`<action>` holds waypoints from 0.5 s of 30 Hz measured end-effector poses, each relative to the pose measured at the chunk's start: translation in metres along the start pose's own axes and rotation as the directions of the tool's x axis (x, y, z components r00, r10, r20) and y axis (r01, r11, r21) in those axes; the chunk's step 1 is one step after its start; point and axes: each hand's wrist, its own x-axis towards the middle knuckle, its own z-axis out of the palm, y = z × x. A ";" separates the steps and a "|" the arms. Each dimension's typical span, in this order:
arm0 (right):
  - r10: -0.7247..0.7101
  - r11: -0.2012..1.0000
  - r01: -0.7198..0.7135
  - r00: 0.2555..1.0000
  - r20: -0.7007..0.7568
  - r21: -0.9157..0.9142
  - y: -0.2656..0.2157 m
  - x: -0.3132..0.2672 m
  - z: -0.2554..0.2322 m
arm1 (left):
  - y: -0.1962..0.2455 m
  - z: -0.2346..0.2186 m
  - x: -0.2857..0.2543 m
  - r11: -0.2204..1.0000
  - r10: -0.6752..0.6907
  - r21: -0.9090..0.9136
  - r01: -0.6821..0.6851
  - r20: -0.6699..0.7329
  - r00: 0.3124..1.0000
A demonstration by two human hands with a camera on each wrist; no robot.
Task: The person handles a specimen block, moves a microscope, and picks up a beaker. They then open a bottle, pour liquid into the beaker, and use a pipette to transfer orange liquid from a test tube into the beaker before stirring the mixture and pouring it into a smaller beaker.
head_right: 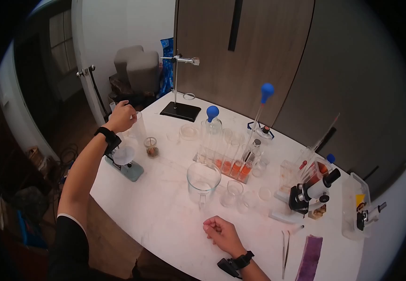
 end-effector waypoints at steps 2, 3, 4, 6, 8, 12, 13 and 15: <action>-0.009 1.000 0.009 1.000 0.011 0.005 0.002 0.001 0.000 | 0.004 -0.005 0.002 1.000 0.010 0.010 -0.009 -0.011 1.000; -0.012 1.000 0.012 1.000 0.017 0.007 0.002 0.001 -0.001 | 0.005 -0.008 0.003 1.000 0.001 0.007 -0.001 0.026 1.000; -0.016 1.000 0.016 1.000 0.011 0.000 0.002 0.000 -0.001 | 0.008 -0.012 0.002 1.000 -0.024 -0.006 0.024 0.028 0.999; -0.025 1.000 0.025 1.000 0.004 -0.014 0.001 0.001 0.000 | 0.013 -0.017 -0.002 0.996 -0.080 -0.027 0.081 0.033 0.996; -0.019 1.000 0.019 1.000 -0.003 -0.010 -0.001 0.000 0.001 | 0.016 -0.022 -0.002 0.993 -0.111 -0.030 0.114 0.081 0.991; -0.024 1.000 0.024 1.000 0.003 0.016 0.001 0.001 0.001 | 0.017 -0.025 -0.002 0.985 -0.163 -0.039 0.169 0.118 0.979; -0.021 1.000 0.021 1.000 0.005 0.021 0.002 0.001 0.001 | 0.017 -0.026 -0.003 0.983 -0.171 -0.050 0.177 0.113 0.979; -0.015 0.999 0.014 1.000 0.007 0.030 0.003 0.001 0.000 | 0.017 -0.025 -0.002 0.983 -0.168 -0.058 0.175 0.108 0.980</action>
